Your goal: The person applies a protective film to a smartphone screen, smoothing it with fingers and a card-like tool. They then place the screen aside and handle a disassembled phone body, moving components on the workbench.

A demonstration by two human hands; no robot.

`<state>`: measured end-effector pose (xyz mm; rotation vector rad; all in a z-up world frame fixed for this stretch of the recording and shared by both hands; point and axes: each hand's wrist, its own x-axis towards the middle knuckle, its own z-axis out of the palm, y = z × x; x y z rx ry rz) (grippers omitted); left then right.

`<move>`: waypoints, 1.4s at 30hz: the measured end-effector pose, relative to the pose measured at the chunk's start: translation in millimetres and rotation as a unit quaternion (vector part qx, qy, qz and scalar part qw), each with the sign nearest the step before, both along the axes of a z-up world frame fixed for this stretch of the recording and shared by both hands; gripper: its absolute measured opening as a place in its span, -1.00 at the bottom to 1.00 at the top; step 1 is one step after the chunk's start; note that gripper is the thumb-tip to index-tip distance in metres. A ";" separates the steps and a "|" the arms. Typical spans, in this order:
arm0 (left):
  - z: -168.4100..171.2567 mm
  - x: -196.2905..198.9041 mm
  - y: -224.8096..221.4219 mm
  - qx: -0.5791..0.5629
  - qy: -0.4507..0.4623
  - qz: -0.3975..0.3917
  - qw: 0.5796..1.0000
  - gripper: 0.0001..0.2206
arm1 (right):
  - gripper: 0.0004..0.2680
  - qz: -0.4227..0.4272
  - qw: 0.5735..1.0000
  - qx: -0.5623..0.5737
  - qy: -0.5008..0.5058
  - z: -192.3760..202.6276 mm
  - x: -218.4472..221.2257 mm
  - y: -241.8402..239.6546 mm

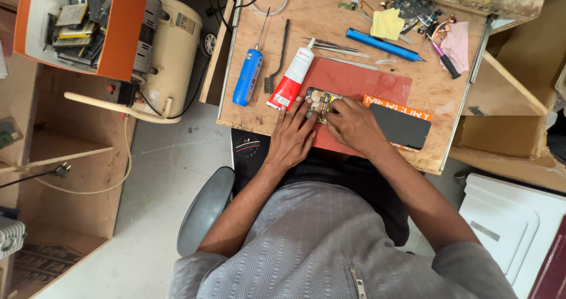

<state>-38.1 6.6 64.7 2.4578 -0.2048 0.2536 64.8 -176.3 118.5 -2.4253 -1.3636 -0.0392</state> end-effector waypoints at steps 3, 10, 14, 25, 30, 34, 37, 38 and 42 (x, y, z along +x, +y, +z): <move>0.4 0.6 -3.1 0.009 -0.011 0.010 1.000 -0.51 | -0.90 0.000 1.000 -0.022 -0.002 1.4 0.9 -0.1; -3.4 0.0 -3.4 0.000 -0.014 0.012 1.000 -0.52 | -0.89 0.016 0.992 -0.122 -0.040 10.7 -3.4 11.5; -3.5 -2.6 -2.8 0.000 -0.009 0.012 1.000 -0.53 | -0.89 0.022 0.990 -0.134 -0.030 18.8 -3.4 17.0; -4.5 -3.3 -1.8 0.005 -0.008 0.003 1.000 -0.47 | -0.89 -0.174 0.961 0.051 0.209 16.1 30.4 -9.7; -4.9 -2.8 -1.5 0.004 -0.004 0.004 1.000 -0.50 | -0.87 -0.077 0.979 0.024 0.189 11.8 46.1 3.4; -6.2 -4.3 -1.8 0.002 -0.006 0.007 1.000 -0.50 | -0.87 -0.056 0.982 -0.049 0.173 12.3 48.2 17.9; -6.9 -4.2 -1.4 0.000 -0.007 0.008 1.000 -0.50 | -0.90 -0.051 0.981 -0.081 0.168 13.1 51.2 24.4; -7.1 -4.6 -1.5 -0.002 -0.006 0.008 1.000 -0.50 | -0.90 -0.053 0.981 -0.094 0.163 12.5 50.7 25.1; -7.0 -3.5 -1.5 -0.002 -0.006 0.007 1.000 -0.50 | -0.91 -0.042 0.984 -0.102 0.139 8.2 49.6 25.6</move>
